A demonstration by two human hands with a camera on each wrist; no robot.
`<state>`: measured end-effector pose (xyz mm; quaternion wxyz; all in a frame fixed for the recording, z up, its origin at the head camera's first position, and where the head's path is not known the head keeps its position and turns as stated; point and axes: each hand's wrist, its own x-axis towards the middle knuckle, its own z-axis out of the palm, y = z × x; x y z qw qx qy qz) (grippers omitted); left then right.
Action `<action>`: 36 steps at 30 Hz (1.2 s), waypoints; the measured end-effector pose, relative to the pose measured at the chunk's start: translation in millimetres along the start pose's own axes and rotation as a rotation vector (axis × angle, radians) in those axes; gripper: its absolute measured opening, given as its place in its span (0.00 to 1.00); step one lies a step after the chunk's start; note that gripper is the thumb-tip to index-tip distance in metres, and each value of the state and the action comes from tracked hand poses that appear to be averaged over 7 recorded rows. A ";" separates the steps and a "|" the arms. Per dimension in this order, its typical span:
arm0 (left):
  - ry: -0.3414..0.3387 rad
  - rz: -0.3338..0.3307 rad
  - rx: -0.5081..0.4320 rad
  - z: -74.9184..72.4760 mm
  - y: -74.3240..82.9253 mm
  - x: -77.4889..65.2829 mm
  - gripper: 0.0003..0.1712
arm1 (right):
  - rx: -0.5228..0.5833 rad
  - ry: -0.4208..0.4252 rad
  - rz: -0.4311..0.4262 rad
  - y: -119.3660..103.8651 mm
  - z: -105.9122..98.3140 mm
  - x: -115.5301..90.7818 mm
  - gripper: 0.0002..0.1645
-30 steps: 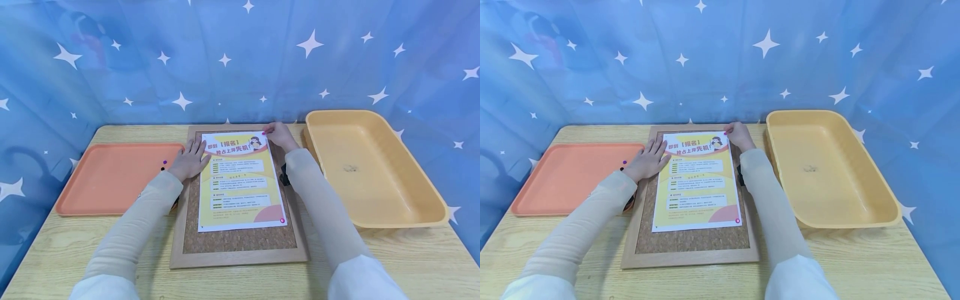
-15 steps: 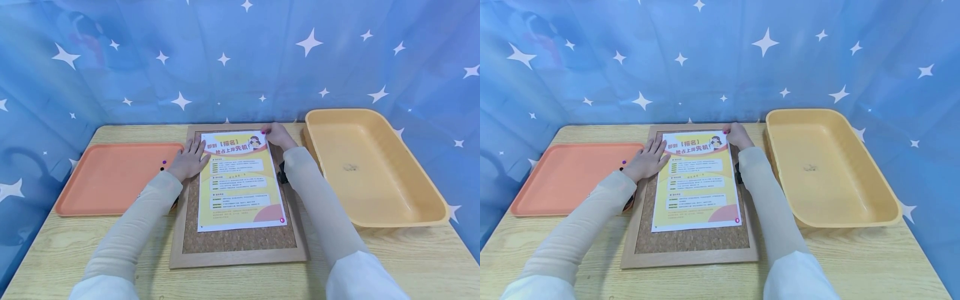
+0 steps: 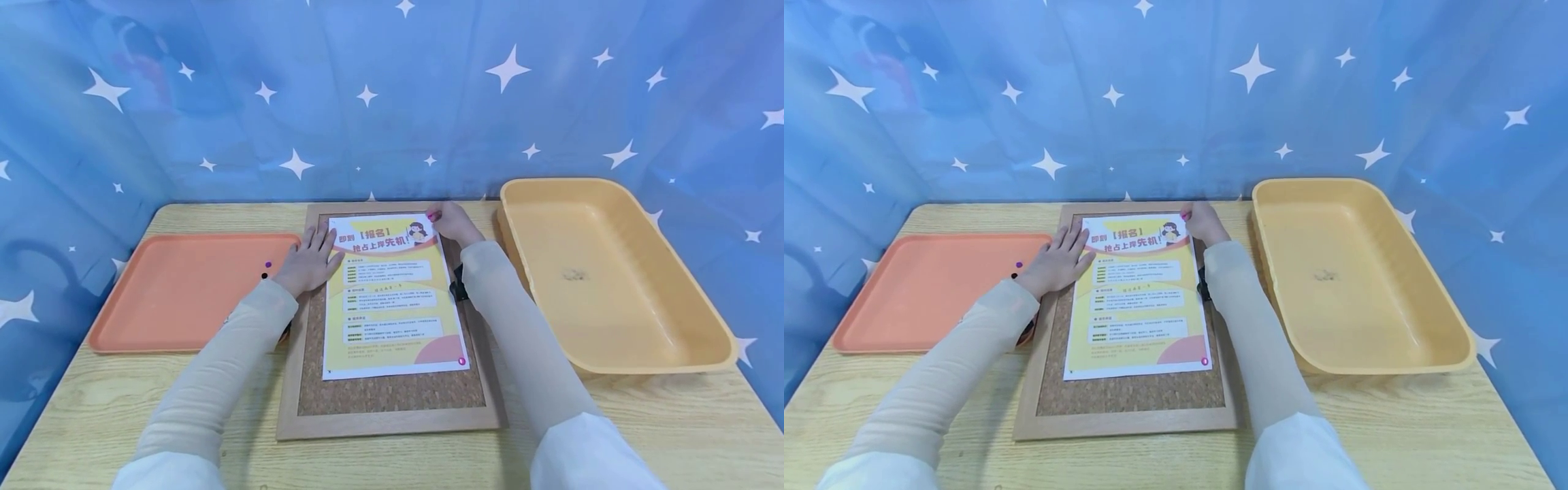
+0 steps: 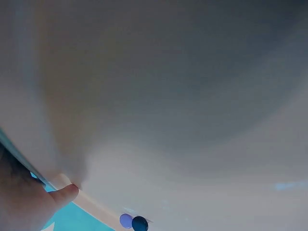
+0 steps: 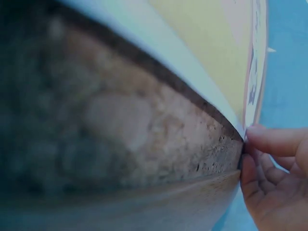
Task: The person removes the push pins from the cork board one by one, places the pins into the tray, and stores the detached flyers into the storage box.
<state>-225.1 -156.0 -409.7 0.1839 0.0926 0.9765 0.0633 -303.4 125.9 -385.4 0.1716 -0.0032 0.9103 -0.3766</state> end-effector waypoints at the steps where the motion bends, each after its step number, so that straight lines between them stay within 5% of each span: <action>1: 0.002 0.000 -0.002 0.0 -0.1 0.3 0.40 | 0.001 0.002 0.000 -0.4 0.4 -0.1 0.23; 19: 0.010 0.001 -0.003 -0.1 0.0 -1.0 0.40 | -0.001 0.017 -0.009 1.6 2.8 0.5 0.25; 36: 0.020 0.006 -0.008 1.4 -2.5 0.2 0.40 | -0.031 0.033 -0.049 0.3 4.8 -1.3 0.15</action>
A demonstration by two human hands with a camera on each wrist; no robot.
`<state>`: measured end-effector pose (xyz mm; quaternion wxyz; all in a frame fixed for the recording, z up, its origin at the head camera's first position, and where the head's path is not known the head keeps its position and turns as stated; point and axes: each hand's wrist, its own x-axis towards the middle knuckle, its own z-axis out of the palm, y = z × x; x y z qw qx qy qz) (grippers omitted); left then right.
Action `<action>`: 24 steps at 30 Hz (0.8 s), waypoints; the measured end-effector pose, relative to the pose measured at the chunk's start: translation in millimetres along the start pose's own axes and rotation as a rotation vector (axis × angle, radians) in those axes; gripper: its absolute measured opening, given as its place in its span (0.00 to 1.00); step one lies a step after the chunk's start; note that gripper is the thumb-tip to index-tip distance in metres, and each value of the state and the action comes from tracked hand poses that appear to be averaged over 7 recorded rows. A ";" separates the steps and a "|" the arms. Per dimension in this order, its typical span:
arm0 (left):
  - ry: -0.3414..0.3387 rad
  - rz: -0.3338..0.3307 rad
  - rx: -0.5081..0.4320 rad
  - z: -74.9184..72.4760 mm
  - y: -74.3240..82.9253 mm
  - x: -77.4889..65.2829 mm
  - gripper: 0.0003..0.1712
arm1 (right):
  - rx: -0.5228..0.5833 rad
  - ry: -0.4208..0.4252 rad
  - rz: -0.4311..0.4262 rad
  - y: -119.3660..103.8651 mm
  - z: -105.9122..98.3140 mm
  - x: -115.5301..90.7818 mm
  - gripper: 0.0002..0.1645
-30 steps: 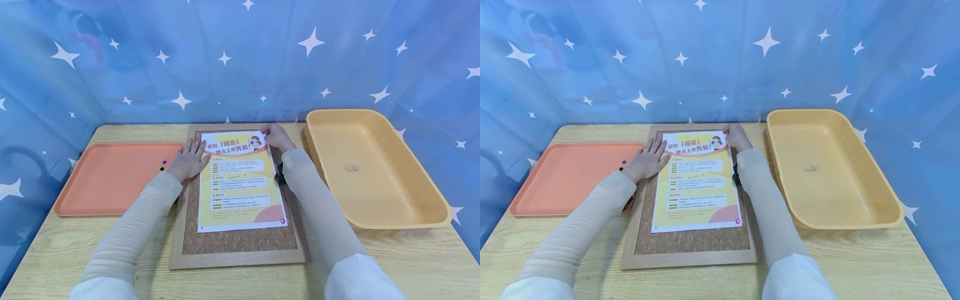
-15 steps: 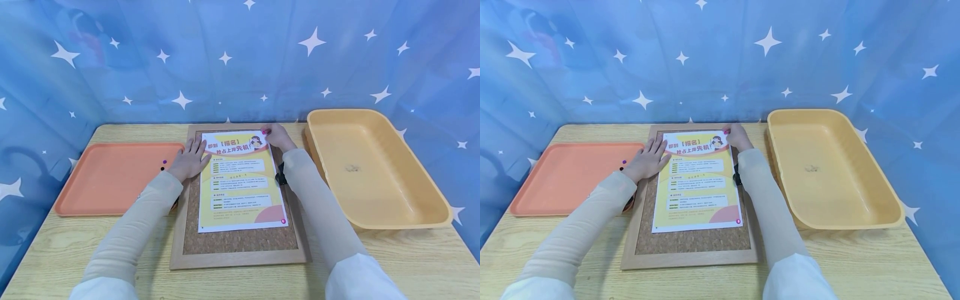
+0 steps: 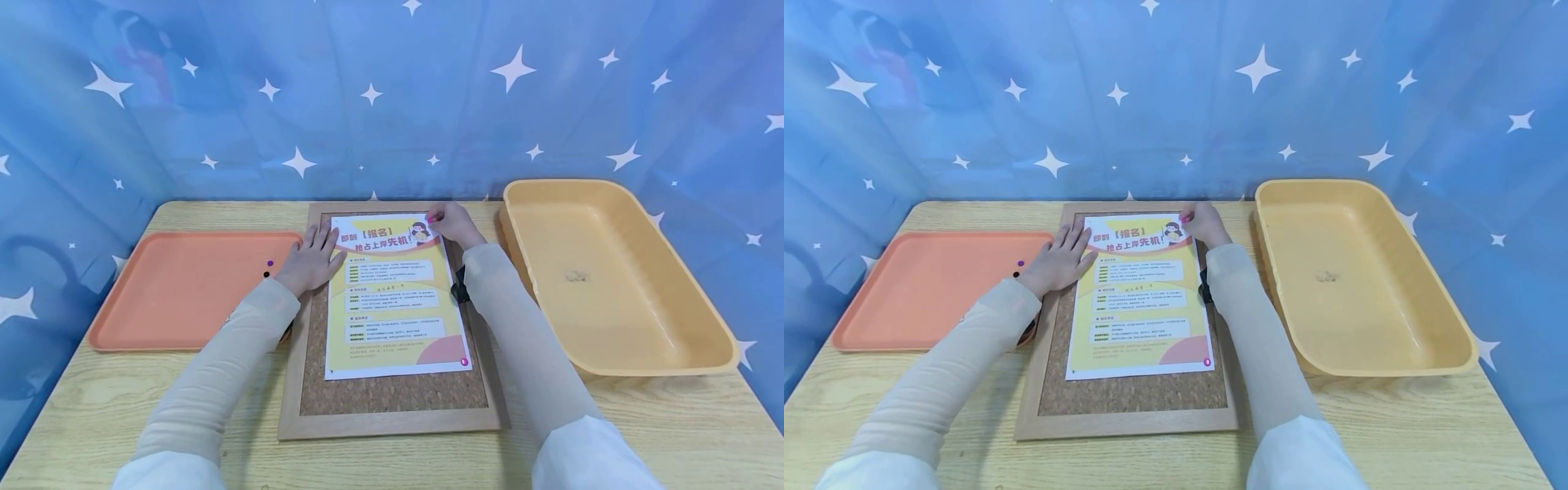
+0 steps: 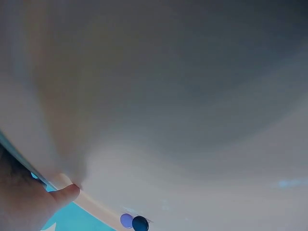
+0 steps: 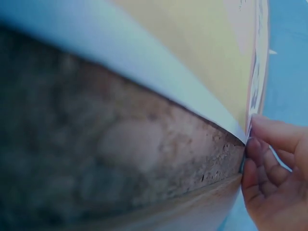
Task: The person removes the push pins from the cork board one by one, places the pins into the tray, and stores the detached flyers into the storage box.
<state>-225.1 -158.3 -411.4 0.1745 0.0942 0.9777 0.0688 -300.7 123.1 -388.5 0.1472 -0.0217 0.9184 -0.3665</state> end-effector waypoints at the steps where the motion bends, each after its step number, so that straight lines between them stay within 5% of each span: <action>1: 0.001 0.001 0.000 0.0 0.1 -0.1 0.40 | -0.006 0.003 -0.001 -0.3 0.1 -0.5 0.15; 13: -0.009 0.005 -0.017 -3.1 2.4 -1.4 0.40 | 0.085 0.045 0.028 -0.5 -6.6 -2.6 0.19; 24: -0.016 -0.005 -0.012 -3.6 3.1 -3.0 0.40 | 0.427 0.030 0.121 -12.3 -21.1 -19.9 0.24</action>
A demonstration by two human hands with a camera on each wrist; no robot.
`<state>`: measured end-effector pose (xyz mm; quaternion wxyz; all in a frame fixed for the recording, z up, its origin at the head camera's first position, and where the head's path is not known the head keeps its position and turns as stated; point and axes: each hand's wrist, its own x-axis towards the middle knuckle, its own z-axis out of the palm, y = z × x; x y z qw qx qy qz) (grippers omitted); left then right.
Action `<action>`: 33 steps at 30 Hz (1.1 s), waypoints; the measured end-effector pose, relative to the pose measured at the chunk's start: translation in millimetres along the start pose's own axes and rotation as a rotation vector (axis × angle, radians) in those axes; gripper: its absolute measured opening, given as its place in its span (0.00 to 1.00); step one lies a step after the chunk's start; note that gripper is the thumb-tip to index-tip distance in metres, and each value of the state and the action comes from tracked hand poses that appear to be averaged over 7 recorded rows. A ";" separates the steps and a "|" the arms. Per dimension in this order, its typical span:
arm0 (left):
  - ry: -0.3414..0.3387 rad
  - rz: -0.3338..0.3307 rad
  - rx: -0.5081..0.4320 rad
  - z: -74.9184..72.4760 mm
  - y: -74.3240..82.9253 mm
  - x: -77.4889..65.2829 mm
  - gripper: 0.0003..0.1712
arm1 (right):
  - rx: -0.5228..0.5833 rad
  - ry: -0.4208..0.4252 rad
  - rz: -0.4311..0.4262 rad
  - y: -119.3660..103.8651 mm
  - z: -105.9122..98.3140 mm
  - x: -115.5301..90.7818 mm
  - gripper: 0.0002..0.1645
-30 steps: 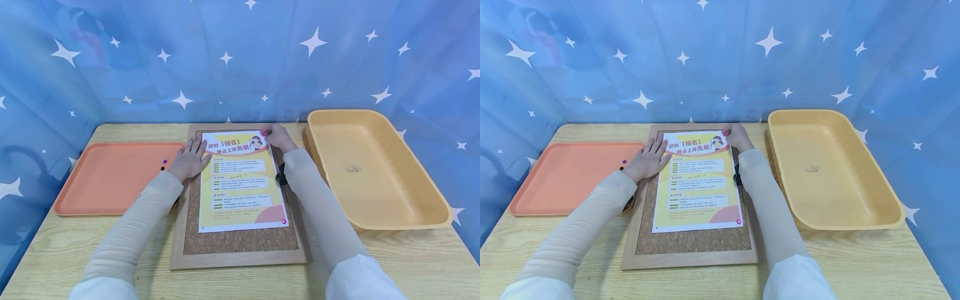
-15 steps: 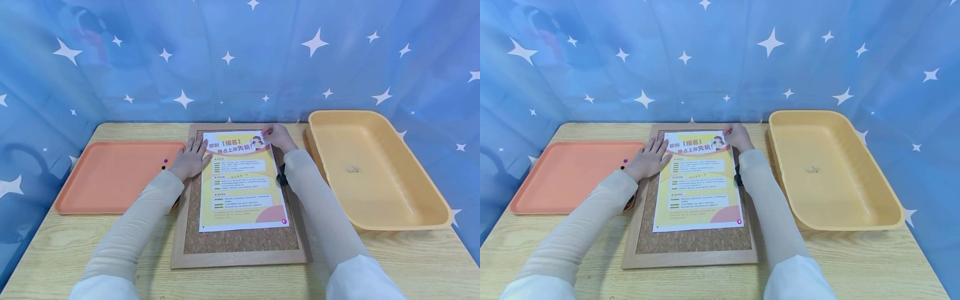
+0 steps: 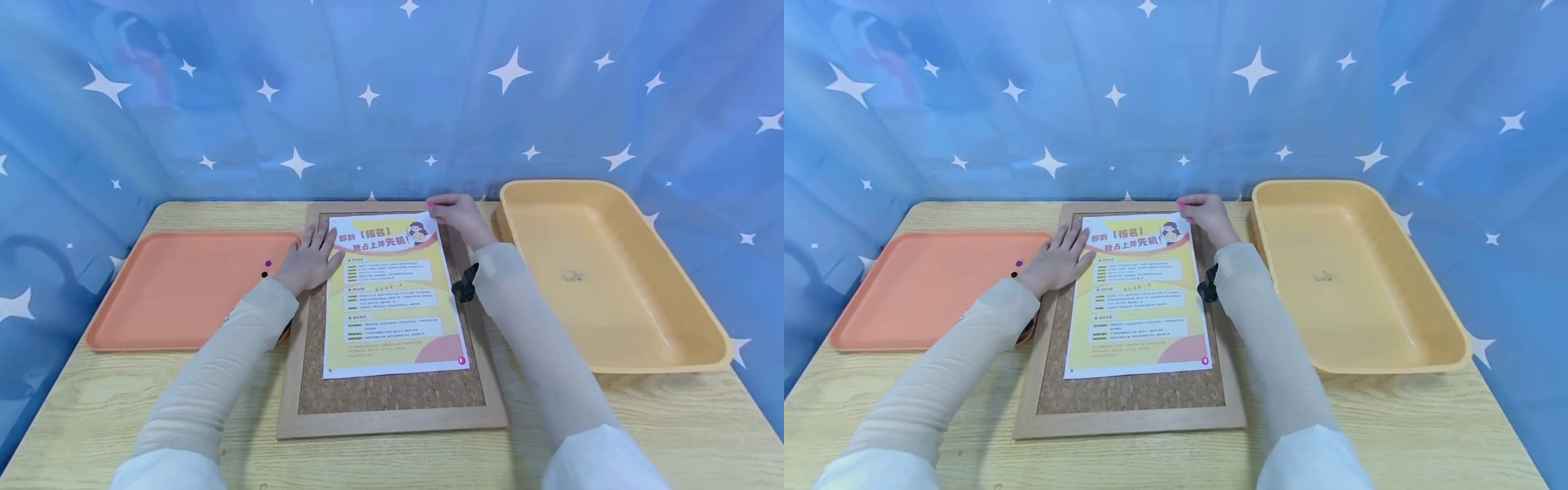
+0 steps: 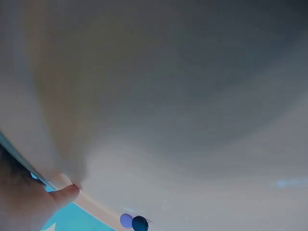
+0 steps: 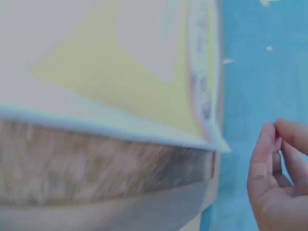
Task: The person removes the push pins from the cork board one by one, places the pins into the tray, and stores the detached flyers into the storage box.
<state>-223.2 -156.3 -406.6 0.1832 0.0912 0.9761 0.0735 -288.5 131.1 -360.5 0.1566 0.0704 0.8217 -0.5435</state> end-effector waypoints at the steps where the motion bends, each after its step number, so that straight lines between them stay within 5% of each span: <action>1: -0.001 -0.001 0.002 0.2 -0.1 -0.5 0.40 | 0.032 -0.005 0.009 -1.9 0.3 -2.6 0.25; 10: -0.015 0.005 0.005 0.3 0.2 0.0 0.40 | 0.340 -0.069 0.078 -14.7 1.4 -24.8 0.27; 16: -0.035 0.013 -0.008 -4.7 0.2 0.6 0.40 | 0.410 -0.151 0.089 -19.9 5.5 -39.9 0.29; 23: -0.036 0.038 -0.075 -15.4 -3.3 1.4 0.36 | 0.453 -0.253 0.004 -21.0 15.8 -48.2 0.28; 29: 0.116 0.092 -0.353 -27.5 -19.2 0.3 0.32 | 0.435 -0.287 -0.010 -19.7 26.1 -49.2 0.26; 33: 0.186 0.080 -0.549 -40.3 -39.6 -14.5 0.31 | 0.422 -0.297 0.008 -21.0 32.9 -49.9 0.26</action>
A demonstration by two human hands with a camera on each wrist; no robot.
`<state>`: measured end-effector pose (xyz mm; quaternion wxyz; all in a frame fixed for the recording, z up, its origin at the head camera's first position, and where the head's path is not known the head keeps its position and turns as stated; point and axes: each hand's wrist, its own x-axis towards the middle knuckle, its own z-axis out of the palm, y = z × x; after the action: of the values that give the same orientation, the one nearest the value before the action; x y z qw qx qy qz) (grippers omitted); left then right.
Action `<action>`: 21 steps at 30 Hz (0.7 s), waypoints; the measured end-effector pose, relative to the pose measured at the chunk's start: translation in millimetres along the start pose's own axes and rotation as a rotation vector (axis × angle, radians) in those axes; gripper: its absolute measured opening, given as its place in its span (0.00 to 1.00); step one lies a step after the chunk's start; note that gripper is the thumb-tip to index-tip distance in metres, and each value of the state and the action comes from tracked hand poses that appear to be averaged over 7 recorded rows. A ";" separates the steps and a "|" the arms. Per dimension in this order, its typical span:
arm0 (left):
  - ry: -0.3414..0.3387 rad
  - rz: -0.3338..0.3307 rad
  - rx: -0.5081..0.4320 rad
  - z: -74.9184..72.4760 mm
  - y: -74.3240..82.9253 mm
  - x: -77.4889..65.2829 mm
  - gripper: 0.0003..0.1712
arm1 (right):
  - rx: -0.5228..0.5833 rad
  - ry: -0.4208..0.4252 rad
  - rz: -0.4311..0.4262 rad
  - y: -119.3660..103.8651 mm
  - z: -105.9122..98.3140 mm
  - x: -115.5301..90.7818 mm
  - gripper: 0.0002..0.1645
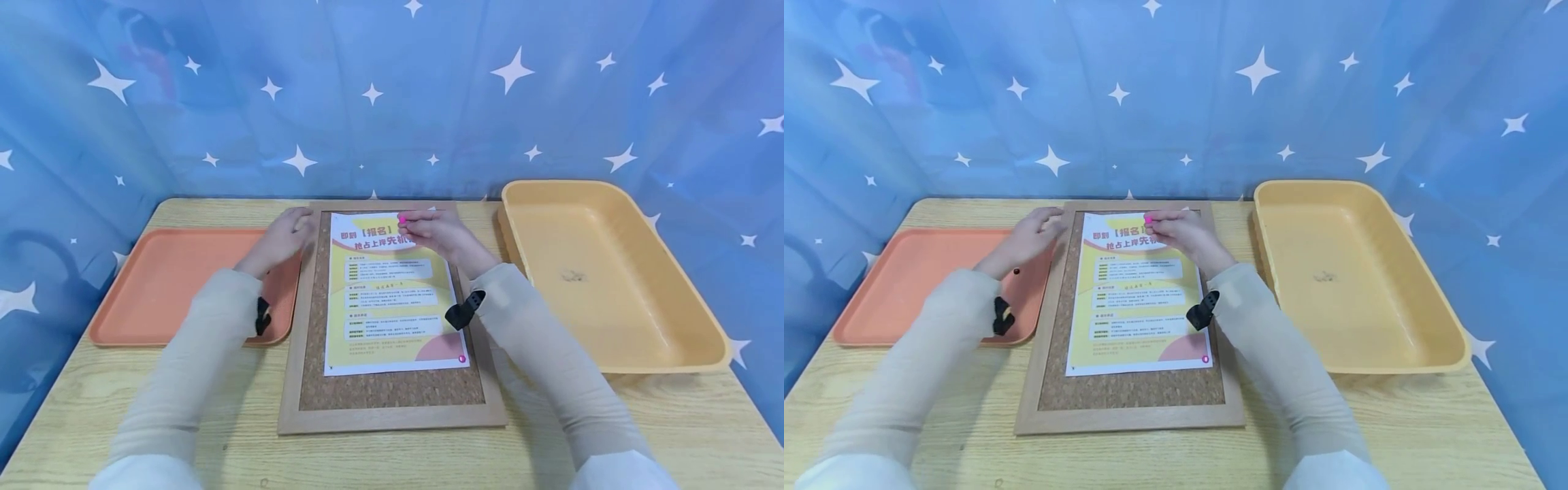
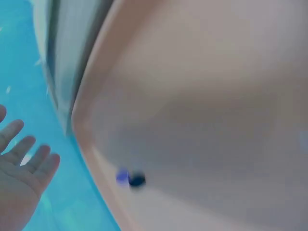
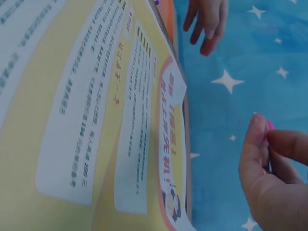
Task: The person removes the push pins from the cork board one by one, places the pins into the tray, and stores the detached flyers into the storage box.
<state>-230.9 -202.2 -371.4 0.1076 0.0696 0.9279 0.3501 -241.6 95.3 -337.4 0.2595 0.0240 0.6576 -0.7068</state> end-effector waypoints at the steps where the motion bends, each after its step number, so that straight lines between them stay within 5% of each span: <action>1: 0.009 -0.003 -0.023 -6.5 -3.4 -4.6 0.31 | -0.010 -0.003 0.005 0.4 2.0 -0.1 0.26; 7: 0.072 -0.071 -0.065 -38.9 -34.8 -35.8 0.28 | -0.053 -0.055 0.017 6.9 16.2 0.2 0.25; 17: 0.133 -0.190 -0.125 -67.2 -92.1 -86.7 0.35 | -0.091 -0.105 0.050 23.1 41.9 3.1 0.23; 21: 0.188 -0.219 -0.056 -80.2 -111.9 -103.4 0.36 | -0.110 -0.129 0.080 27.9 60.2 3.9 0.21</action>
<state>-156.9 -357.7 -371.5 0.0598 -0.0683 0.9259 0.3668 -215.3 37.3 -356.4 0.3306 -0.0097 0.6759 -0.6586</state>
